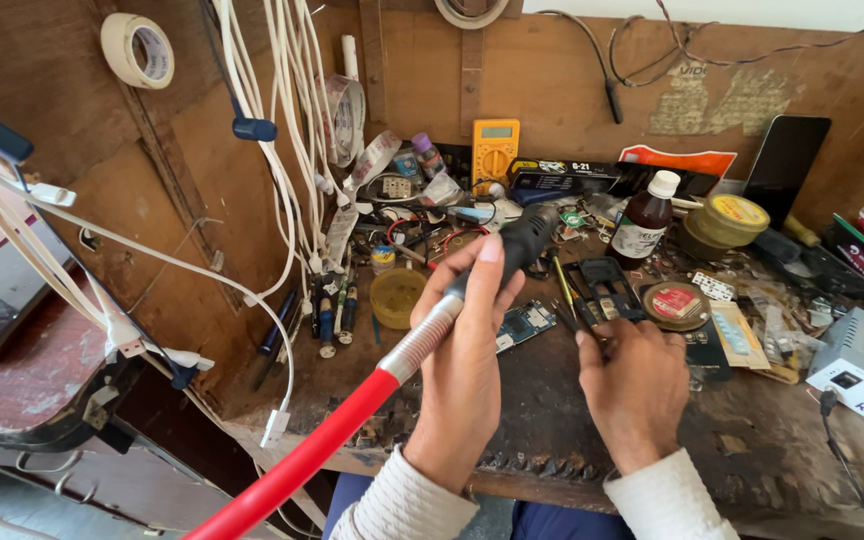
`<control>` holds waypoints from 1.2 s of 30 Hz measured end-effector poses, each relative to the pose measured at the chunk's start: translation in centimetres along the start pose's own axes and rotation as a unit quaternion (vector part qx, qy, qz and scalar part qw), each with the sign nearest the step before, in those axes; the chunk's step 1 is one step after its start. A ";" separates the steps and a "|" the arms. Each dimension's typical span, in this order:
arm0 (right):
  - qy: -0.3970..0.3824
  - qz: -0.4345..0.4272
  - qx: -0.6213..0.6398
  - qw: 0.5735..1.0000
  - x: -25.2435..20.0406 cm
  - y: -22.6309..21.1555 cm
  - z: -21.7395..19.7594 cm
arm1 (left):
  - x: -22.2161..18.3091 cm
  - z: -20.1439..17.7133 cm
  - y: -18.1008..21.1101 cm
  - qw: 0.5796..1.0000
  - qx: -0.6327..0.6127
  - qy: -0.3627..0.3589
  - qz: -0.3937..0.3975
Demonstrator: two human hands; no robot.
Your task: The person repairs a mobile phone circuit board by hand using a small tool and a hot air rework station. They apply a substance from a small yellow jar to the board, manipulate components with a thin tool, and heat the board with a hot air gun.
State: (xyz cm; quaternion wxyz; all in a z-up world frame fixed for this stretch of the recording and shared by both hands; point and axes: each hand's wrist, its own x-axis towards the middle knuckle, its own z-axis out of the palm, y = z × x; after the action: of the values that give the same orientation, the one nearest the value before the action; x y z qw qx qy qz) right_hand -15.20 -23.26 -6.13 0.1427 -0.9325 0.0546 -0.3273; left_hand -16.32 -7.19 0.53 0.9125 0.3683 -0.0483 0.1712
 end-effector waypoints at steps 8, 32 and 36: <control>-0.155 0.247 0.380 0.878 -0.8 -2.1 -2.2 | -1.8 -0.2 -0.9 0.997 -0.071 0.015 -0.021; -0.164 0.276 0.687 0.652 -1.4 -6.0 -4.1 | -15.1 -7.8 -6.5 0.890 -0.150 -0.089 -0.421; -0.174 0.235 0.676 0.677 -2.1 -6.4 -4.9 | -16.1 -7.0 -4.0 0.957 0.287 -0.040 -0.013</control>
State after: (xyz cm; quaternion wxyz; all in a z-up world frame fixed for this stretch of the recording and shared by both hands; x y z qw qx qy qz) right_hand -19.83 -17.86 -1.81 0.8131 -0.5787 0.0100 -0.0625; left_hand -30.30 -9.51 -10.68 0.7678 0.6220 -0.0291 0.1508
